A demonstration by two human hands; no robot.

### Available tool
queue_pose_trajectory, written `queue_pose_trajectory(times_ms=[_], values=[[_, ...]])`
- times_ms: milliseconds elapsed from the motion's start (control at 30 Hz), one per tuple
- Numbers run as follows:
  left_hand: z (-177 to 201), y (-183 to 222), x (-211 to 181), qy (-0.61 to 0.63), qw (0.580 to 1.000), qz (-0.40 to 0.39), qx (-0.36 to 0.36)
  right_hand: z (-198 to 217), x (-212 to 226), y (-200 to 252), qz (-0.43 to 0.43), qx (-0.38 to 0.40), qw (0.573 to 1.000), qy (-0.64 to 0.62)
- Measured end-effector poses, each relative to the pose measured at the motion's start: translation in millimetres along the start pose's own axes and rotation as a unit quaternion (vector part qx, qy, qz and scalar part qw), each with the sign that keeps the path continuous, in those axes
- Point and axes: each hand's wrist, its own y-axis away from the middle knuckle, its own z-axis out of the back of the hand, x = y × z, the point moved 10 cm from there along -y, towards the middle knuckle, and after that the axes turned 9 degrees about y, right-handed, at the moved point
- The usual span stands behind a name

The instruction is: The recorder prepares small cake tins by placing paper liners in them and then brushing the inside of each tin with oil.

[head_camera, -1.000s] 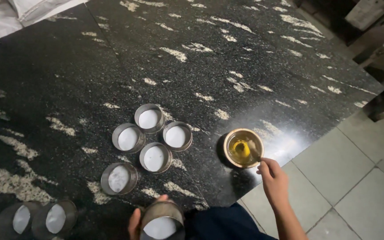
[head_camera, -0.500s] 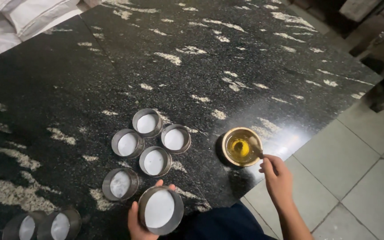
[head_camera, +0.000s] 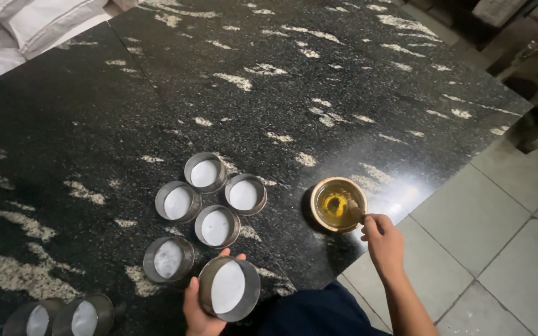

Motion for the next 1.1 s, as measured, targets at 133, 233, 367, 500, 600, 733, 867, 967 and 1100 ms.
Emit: queue_pose_trajectory(times_ms=[133,233,367,500,600,733,867,967,1100], values=[[1,-1,2,-0.004,1.000,-0.008,0.002,19,24,14,0.044,-0.011,0.999,-0.015],[-9,2,-4,-0.031,0.999,-0.017,-0.031,31,40,25,0.107,-0.040,0.993,-0.043],[-4,-6,2,0.003,0.999,-0.018,-0.048,17,30,19,0.106,-0.026,0.994,0.002],[-3,-15,1,0.020,0.997,-0.043,-0.066,1,21,14,0.095,0.003,0.995,0.022],[6,-22,3,0.017,0.995,-0.059,-0.084,-4,18,24,0.085,0.015,0.996,0.027],[17,-44,6,0.010,0.994,-0.090,-0.061,-22,24,37,0.120,0.089,0.986,-0.075],[-11,-53,8,-0.056,0.993,-0.094,-0.037,-61,38,63,0.110,0.230,0.949,-0.186],[-51,-53,1,-0.216,0.969,-0.123,0.008,-107,44,91,0.062,0.380,0.904,-0.186],[-58,-56,4,-0.216,0.970,-0.106,0.025,-85,138,124,0.445,0.242,0.862,0.020]])
